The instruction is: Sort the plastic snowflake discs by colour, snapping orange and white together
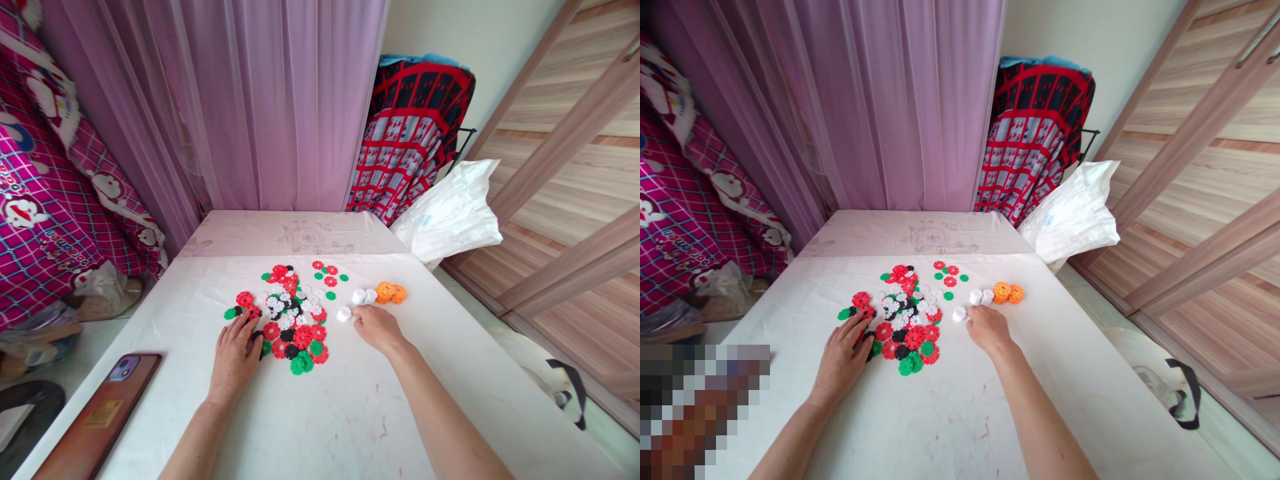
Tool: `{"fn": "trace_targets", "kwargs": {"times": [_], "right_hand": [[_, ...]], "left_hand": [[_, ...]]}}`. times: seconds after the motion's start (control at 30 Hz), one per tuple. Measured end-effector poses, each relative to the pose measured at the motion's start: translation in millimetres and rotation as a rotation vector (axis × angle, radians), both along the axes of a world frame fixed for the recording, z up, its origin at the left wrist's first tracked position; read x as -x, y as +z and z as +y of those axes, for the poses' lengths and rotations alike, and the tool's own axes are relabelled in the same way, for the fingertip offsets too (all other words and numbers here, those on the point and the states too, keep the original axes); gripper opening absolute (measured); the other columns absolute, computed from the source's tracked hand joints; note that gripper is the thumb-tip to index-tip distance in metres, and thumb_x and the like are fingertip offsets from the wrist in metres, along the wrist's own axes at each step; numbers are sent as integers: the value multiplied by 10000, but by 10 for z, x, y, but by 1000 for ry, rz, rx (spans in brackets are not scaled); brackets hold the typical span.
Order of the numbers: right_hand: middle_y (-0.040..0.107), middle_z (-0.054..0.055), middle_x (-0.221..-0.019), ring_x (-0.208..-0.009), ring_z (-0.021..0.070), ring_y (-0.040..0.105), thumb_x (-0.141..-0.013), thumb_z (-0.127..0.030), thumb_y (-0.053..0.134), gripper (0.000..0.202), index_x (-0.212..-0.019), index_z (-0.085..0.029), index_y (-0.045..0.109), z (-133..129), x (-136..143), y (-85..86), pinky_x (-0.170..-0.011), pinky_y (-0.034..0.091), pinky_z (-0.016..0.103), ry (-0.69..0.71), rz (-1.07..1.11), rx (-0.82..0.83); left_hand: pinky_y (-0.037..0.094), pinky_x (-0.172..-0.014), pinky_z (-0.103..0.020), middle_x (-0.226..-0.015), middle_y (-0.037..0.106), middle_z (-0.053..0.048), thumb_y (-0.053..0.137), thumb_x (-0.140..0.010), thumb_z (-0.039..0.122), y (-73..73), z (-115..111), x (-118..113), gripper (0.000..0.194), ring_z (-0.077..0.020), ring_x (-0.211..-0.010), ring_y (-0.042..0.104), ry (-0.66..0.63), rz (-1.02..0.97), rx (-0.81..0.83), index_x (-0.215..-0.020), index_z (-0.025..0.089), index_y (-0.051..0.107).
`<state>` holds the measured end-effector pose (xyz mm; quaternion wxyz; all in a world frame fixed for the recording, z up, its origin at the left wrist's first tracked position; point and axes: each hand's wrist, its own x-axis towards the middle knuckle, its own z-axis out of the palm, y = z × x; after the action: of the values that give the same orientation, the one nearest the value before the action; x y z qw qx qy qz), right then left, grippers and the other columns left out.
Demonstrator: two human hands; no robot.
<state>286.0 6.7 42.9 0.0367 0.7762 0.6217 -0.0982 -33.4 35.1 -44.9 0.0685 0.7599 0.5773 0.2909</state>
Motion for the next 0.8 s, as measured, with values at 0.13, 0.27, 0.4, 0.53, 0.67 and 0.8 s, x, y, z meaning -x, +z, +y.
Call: {"fn": "trace_targets", "kwargs": {"times": [0.13, 0.27, 0.4, 0.53, 0.67, 0.8], "right_hand": [[650, 82, -1286, -1118, 221, 633, -855, -113, 528, 540, -1380, -235, 563, 24, -48, 8, -864, 420, 282, 105, 52, -43], [615, 79, -1327, -1136, 224, 624, -846, -120, 543, 675, -1490, -302, 456, 79, -95, 32, -892, 423, 288, 256, 77, 19], [646, 67, -1309, -1150, 238, 619, -887, -192, 555, 560, -1433, -317, 531, 160, -106, 68, -881, 428, 301, 294, 55, 50], [715, 50, -1174, -1070, 228, 644, -896, -202, 552, 388, -1255, -300, 665, 219, -79, 106, -797, 415, 288, 324, 19, 48], [730, 48, -1111, -1024, 221, 651, -890, -194, 546, 308, -1141, -280, 701, 237, -56, 115, -736, 387, 280, 317, 0, 32], [718, 51, -1158, -1063, 221, 642, -886, -189, 555, 318, -1169, -263, 680, 235, -74, 72, -759, 393, 281, 311, 7, 35]], "left_hand": [[382, -1130, -539, -1429, 594, -89, 438, -941, 405, -1, 0, -5, 430, -293, -1335, 524, 3, -1, -8, -1280, 250, 651], [387, -1125, -545, -1439, 586, -93, 434, -941, 410, 9, -2, -9, 439, -299, -1337, 524, 5, 7, 0, -1285, 244, 652], [387, -1126, -544, -1435, 589, -92, 436, -939, 406, 14, -6, -11, 437, -297, -1334, 529, 12, 12, 4, -1286, 250, 651], [388, -1127, -542, -1442, 584, -85, 439, -939, 407, 17, -8, -12, 433, -290, -1335, 529, 13, 11, 9, -1283, 250, 652], [388, -1129, -541, -1443, 584, -85, 439, -937, 411, 26, -8, -9, 437, -290, -1338, 527, 11, 16, 18, -1281, 250, 655], [379, -1134, -547, -1442, 584, -90, 430, -938, 416, 29, -6, -6, 450, -295, -1341, 523, 9, 16, 23, -1287, 240, 653]]}}
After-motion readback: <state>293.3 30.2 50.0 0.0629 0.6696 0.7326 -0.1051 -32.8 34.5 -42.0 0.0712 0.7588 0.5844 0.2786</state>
